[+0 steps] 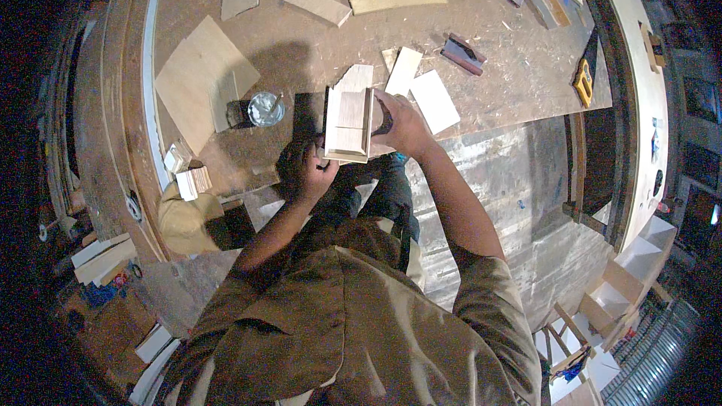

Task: The person saws a piece of wood, sands several wooden components, and applies glue with a brush to assemble a small wooden box.

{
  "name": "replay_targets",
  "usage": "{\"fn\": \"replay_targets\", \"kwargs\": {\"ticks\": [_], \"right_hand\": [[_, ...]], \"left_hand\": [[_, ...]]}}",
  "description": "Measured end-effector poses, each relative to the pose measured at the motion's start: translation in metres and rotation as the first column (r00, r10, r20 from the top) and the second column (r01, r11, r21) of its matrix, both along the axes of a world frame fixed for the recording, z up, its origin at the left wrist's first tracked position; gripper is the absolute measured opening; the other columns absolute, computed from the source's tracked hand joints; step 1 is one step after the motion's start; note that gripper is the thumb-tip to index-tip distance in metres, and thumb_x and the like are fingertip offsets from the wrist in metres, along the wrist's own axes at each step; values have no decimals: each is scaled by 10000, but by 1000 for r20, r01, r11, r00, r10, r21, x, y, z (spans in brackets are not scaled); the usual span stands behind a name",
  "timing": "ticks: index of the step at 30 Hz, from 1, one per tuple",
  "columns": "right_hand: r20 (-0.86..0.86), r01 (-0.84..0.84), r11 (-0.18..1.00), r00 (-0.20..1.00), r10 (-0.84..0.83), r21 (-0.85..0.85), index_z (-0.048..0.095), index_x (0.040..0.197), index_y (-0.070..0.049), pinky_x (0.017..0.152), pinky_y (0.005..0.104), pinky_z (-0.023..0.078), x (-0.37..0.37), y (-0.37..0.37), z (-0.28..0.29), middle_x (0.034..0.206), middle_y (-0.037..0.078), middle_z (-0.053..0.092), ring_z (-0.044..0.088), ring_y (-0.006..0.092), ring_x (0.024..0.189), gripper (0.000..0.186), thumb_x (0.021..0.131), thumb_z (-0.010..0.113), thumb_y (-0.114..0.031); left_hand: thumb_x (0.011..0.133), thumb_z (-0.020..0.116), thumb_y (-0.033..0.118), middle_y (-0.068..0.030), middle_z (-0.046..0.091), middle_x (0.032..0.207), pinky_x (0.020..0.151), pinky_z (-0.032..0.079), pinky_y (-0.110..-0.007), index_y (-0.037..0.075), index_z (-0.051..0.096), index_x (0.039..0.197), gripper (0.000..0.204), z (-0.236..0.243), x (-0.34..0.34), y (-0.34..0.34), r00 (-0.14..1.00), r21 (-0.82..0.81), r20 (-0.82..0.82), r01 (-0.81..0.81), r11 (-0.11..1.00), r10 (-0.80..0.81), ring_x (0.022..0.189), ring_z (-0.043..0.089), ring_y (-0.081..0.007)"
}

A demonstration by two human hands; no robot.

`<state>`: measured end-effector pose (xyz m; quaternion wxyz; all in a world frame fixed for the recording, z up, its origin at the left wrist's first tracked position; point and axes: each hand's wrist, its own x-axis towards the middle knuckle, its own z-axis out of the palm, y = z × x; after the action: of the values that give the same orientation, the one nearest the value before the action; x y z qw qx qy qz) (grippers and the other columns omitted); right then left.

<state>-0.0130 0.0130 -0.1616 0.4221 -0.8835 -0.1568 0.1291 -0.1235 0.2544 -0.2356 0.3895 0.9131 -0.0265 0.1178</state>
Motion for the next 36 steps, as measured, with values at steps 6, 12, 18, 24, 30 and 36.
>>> {"fn": "replay_targets", "kwargs": {"ticks": [6,12,18,24,30,36], "right_hand": [[-47,-2,1000,999,1,-24,459,1435,-100,961,442,478,0,-1,-5,1136,192,603,576,382,1095,983,564,908,-181],[-6,-14,999,1000,13,-35,435,1459,-116,966,441,479,-2,-2,-4,1161,199,595,572,387,1114,1017,558,904,-168],[-15,-14,999,1000,13,-42,417,1472,-130,975,438,479,-3,-3,5,1202,204,599,573,393,1134,987,604,885,-156],[-37,230,968,973,-227,97,530,1385,-79,802,323,532,-31,-7,5,1085,142,656,657,248,887,693,743,788,-34],[238,177,974,949,-207,139,657,1161,-52,815,379,523,-89,12,7,993,143,684,652,285,916,454,732,805,-50],[296,286,955,908,-296,76,675,1024,-88,923,479,459,-99,20,-15,991,105,697,620,341,1009,444,626,867,-142]], "left_hand": [[733,761,157,-204,655,1019,825,512,-465,-4,638,1099,418,-10,-2,1,999,40,41,3,999,-5,937,634,-393],[730,764,176,-198,655,988,793,510,-465,-11,631,1073,412,-12,-5,1,1000,42,28,-15,999,14,901,636,-389],[690,767,197,-196,629,975,748,480,-505,-6,608,1050,443,-24,-7,3,999,88,24,-26,996,24,880,607,-409],[694,760,205,-183,617,921,706,469,-492,3,609,1029,419,-43,-11,4,998,61,53,-45,997,42,816,598,-405],[736,777,201,-202,633,942,729,504,-465,-2,617,1036,396,-29,-9,5,1000,-41,12,-28,999,29,845,624,-395],[738,804,173,-135,648,883,705,514,-426,52,663,1060,372,-8,-5,-2,989,-135,-135,-73,988,55,786,631,-327]]}}
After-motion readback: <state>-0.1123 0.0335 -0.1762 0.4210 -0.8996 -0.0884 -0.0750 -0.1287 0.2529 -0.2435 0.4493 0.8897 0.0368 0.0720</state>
